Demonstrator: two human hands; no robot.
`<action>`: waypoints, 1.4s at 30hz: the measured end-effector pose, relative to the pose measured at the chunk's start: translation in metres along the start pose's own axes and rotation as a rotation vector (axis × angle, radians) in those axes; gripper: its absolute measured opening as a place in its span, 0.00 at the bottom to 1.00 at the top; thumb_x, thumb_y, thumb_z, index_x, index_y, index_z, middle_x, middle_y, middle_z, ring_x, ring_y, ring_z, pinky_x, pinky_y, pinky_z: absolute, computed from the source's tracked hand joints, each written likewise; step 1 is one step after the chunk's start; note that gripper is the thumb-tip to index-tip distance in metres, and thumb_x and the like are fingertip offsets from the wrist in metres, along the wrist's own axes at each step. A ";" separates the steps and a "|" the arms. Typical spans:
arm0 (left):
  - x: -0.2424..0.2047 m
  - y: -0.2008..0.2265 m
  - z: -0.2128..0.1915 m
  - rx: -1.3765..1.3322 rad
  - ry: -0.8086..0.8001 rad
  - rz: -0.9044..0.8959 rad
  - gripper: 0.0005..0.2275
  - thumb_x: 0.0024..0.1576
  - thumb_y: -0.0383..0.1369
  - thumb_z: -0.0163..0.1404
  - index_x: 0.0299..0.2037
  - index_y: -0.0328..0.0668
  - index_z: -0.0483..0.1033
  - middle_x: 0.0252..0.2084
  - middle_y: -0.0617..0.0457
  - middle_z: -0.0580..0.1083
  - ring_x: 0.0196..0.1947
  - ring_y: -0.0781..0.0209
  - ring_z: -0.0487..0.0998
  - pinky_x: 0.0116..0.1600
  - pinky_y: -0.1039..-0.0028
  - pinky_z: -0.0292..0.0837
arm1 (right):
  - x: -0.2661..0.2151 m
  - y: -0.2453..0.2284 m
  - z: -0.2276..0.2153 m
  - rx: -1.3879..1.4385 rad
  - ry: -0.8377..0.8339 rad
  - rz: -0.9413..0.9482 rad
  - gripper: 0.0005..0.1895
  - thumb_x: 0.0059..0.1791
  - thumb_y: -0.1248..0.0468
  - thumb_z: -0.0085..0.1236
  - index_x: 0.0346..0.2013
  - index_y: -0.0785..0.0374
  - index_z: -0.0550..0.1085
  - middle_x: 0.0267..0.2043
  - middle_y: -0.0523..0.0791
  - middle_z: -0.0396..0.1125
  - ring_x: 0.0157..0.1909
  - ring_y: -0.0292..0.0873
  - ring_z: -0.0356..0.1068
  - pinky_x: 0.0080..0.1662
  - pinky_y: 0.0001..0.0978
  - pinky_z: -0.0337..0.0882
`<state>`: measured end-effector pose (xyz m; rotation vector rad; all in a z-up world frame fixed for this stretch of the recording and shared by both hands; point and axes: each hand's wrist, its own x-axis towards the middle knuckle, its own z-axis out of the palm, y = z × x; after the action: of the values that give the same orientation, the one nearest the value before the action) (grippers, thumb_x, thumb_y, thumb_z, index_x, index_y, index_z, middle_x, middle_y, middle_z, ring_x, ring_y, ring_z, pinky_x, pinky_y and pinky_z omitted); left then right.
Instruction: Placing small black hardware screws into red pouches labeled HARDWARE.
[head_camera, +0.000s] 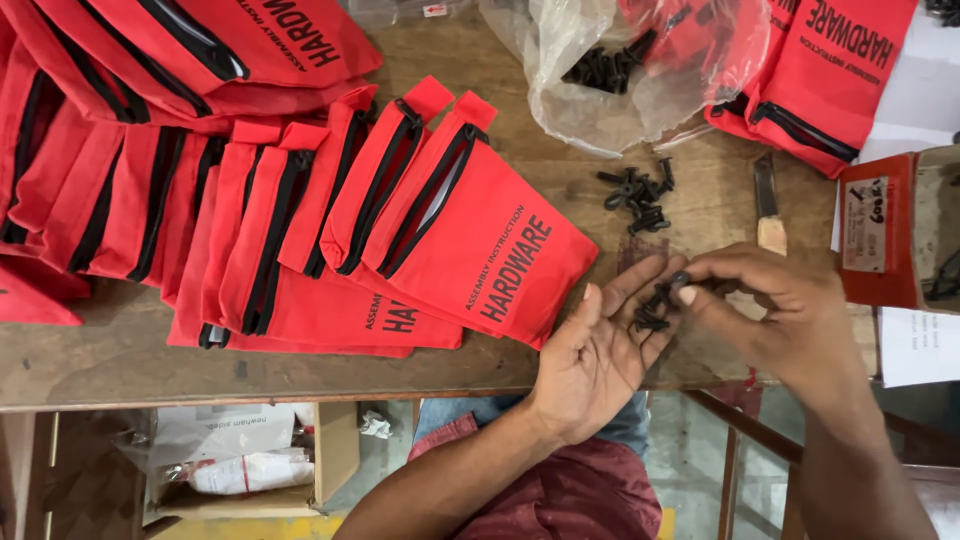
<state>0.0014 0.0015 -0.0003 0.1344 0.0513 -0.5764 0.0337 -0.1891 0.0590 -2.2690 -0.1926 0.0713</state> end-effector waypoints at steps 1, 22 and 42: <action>0.000 -0.001 0.000 -0.008 0.005 -0.001 0.31 0.71 0.51 0.31 0.77 0.34 0.50 0.78 0.47 0.55 0.75 0.58 0.58 0.79 0.67 0.51 | 0.001 -0.002 -0.001 -0.022 0.020 -0.025 0.12 0.45 0.71 0.67 0.43 0.68 0.79 0.43 0.45 0.76 0.42 0.33 0.75 0.43 0.23 0.73; 0.001 0.001 0.002 0.022 -0.016 0.004 0.31 0.72 0.51 0.31 0.78 0.36 0.50 0.78 0.48 0.56 0.72 0.61 0.60 0.79 0.68 0.52 | -0.015 -0.006 -0.001 -0.092 0.074 -0.006 0.13 0.48 0.70 0.65 0.47 0.61 0.80 0.45 0.44 0.75 0.44 0.36 0.75 0.44 0.25 0.73; 0.000 0.000 -0.001 0.025 -0.037 -0.006 0.33 0.70 0.53 0.32 0.78 0.37 0.47 0.80 0.45 0.51 0.78 0.57 0.53 0.80 0.66 0.49 | -0.034 -0.019 0.010 -0.211 0.097 -0.050 0.17 0.44 0.70 0.68 0.47 0.60 0.80 0.46 0.44 0.73 0.46 0.38 0.74 0.45 0.27 0.72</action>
<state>0.0013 0.0011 -0.0010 0.1482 0.0087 -0.5850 -0.0037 -0.1746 0.0667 -2.4692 -0.2134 -0.0897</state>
